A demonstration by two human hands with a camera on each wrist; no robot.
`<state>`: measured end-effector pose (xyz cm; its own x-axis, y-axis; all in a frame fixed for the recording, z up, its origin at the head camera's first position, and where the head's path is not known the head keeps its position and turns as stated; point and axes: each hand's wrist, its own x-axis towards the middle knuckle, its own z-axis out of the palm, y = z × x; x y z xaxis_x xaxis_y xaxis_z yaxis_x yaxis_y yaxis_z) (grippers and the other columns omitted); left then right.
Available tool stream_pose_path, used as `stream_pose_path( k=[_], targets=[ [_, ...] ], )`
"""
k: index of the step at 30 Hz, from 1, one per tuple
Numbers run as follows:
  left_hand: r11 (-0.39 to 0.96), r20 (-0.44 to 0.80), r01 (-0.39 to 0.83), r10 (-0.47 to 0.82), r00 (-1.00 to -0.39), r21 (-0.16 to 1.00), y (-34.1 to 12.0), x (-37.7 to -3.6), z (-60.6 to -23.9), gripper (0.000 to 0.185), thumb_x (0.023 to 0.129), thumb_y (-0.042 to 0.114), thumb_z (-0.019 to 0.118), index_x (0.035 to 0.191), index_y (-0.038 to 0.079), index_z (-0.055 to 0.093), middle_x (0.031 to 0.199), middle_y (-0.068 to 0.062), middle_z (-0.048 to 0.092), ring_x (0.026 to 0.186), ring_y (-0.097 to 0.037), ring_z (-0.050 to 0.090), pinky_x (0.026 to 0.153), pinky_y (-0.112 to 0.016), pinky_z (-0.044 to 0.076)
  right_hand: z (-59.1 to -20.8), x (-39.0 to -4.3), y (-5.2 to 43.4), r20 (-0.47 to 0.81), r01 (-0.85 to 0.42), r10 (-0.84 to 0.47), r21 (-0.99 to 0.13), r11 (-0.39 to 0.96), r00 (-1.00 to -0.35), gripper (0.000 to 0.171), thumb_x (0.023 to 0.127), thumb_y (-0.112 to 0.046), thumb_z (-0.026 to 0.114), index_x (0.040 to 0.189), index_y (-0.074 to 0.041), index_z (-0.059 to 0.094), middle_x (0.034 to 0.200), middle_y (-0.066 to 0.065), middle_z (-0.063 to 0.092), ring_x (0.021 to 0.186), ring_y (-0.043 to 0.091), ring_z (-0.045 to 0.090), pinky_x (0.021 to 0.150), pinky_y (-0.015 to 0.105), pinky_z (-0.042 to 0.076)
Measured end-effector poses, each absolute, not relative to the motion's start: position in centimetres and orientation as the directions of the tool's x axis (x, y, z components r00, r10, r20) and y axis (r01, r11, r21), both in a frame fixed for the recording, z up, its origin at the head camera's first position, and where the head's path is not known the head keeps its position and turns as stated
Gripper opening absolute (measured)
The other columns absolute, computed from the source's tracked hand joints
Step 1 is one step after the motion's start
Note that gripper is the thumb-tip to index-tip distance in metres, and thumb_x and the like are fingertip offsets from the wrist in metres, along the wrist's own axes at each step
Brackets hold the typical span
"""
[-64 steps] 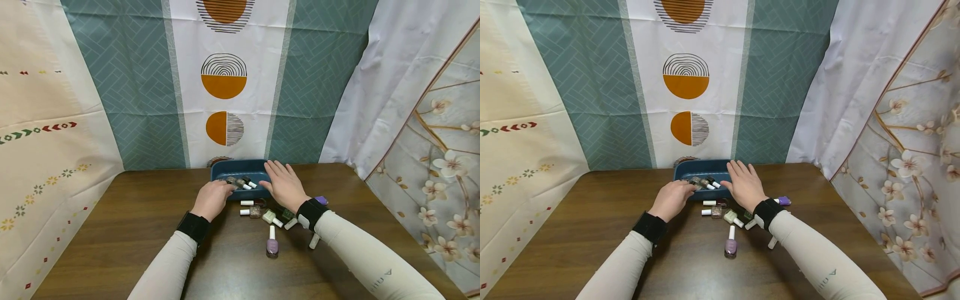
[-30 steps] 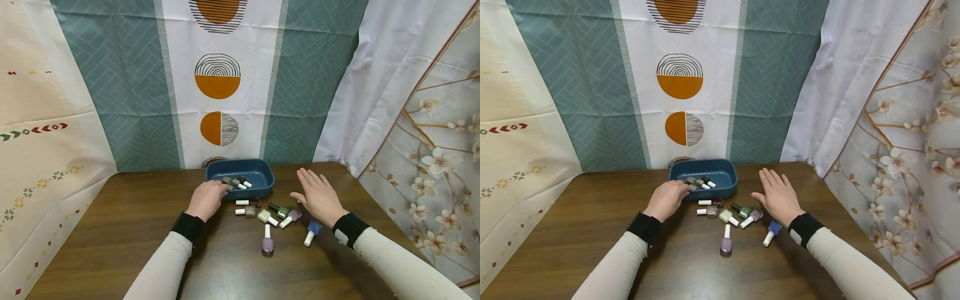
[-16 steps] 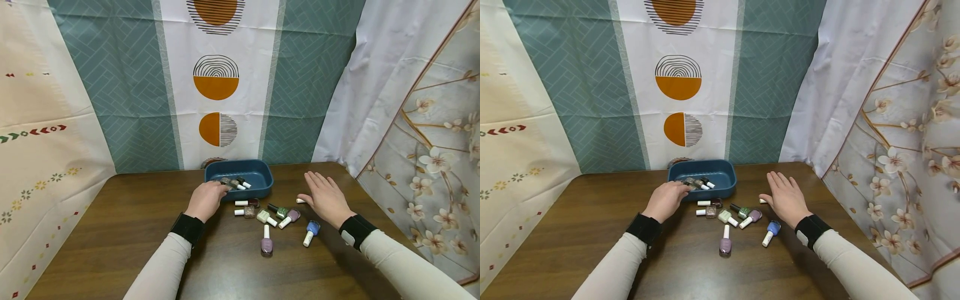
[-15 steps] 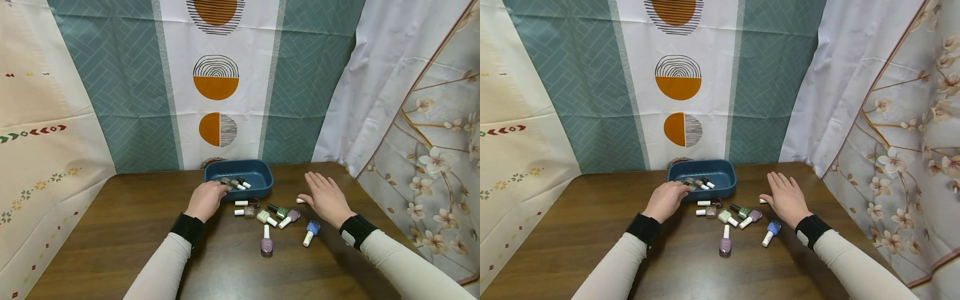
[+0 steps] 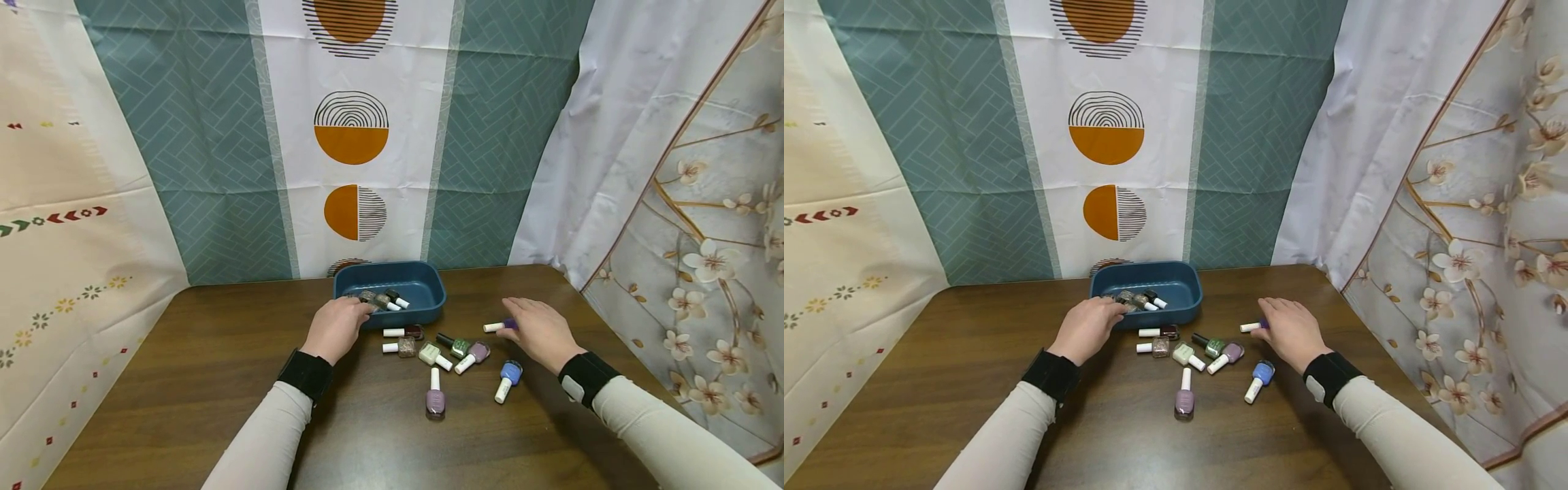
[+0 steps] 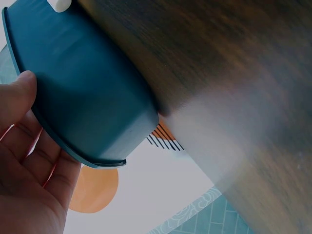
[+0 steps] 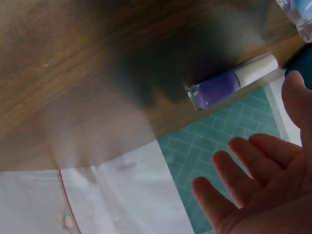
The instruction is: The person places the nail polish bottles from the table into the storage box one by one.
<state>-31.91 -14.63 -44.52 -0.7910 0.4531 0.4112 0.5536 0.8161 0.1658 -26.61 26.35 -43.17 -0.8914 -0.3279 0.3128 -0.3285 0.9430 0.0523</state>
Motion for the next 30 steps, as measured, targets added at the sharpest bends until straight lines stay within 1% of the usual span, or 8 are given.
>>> stream_pose_path(
  k=[7, 13, 17, 23, 30],
  targets=[
    [0.817, 0.406, 0.551, 0.452, -0.794, 0.167, -14.7, -32.0, -44.7, 0.019, 0.102, 0.009, 0.08, 0.12, 0.012, 0.086, 0.097, -0.005, 0.078, 0.095, -0.028, 0.075, 0.091, -0.045, 0.063, -43.5, -27.1, 26.5, 0.233, -0.288, -0.284, 0.017, 0.957, -0.93, 0.068, 0.093, -0.031, 0.091, 0.144, 0.007, 0.066, 0.143, 0.028, 0.068, 0.132, 0.048, 0.066, 0.107, 0.063, 0.054],
    [0.814, 0.422, 0.562, 0.462, -0.78, 0.148, -14.7, -32.0, -44.7, 0.018, 0.102, 0.009, 0.081, 0.118, 0.012, 0.086, 0.097, -0.005, 0.078, 0.095, -0.027, 0.075, 0.09, -0.045, 0.063, -43.9, -27.3, 26.8, 0.198, -0.267, -0.26, -0.006, 0.964, -0.945, 0.062, 0.091, -0.028, 0.093, 0.138, 0.006, 0.07, 0.135, 0.027, 0.072, 0.123, 0.046, 0.071, 0.097, 0.062, 0.059],
    [0.813, 0.431, 0.566, 0.466, -0.773, 0.137, -14.7, -32.0, -44.6, 0.017, 0.101, 0.009, 0.081, 0.118, 0.011, 0.086, 0.095, -0.005, 0.077, 0.094, -0.028, 0.075, 0.089, -0.045, 0.063, -44.1, -27.5, 26.9, 0.204, -0.269, -0.262, -0.006, 0.963, -0.943, 0.058, 0.09, -0.023, 0.094, 0.135, 0.006, 0.072, 0.132, 0.026, 0.074, 0.12, 0.044, 0.073, 0.095, 0.061, 0.06],
    [0.819, 0.422, 0.556, 0.458, -0.782, 0.141, -14.7, -32.0, -44.6, 0.018, 0.101, 0.009, 0.081, 0.119, 0.012, 0.086, 0.096, -0.005, 0.077, 0.095, -0.027, 0.075, 0.09, -0.044, 0.063, -44.4, -27.8, 27.2, 0.203, -0.27, -0.263, -0.006, 0.963, -0.943, 0.052, 0.09, -0.016, 0.094, 0.132, 0.006, 0.073, 0.128, 0.025, 0.076, 0.116, 0.042, 0.075, 0.095, 0.06, 0.061],
    [0.81, 0.429, 0.567, 0.463, -0.776, 0.152, -14.7, -31.9, -44.6, 0.018, 0.102, 0.009, 0.08, 0.119, 0.011, 0.086, 0.097, -0.005, 0.078, 0.095, -0.028, 0.075, 0.091, -0.045, 0.063, -45.0, -28.2, 27.4, 0.2, -0.273, -0.267, -0.001, 0.962, -0.943, 0.046, 0.09, -0.013, 0.093, 0.128, 0.005, 0.076, 0.122, 0.022, 0.078, 0.112, 0.04, 0.077, 0.092, 0.058, 0.062]
  ],
)
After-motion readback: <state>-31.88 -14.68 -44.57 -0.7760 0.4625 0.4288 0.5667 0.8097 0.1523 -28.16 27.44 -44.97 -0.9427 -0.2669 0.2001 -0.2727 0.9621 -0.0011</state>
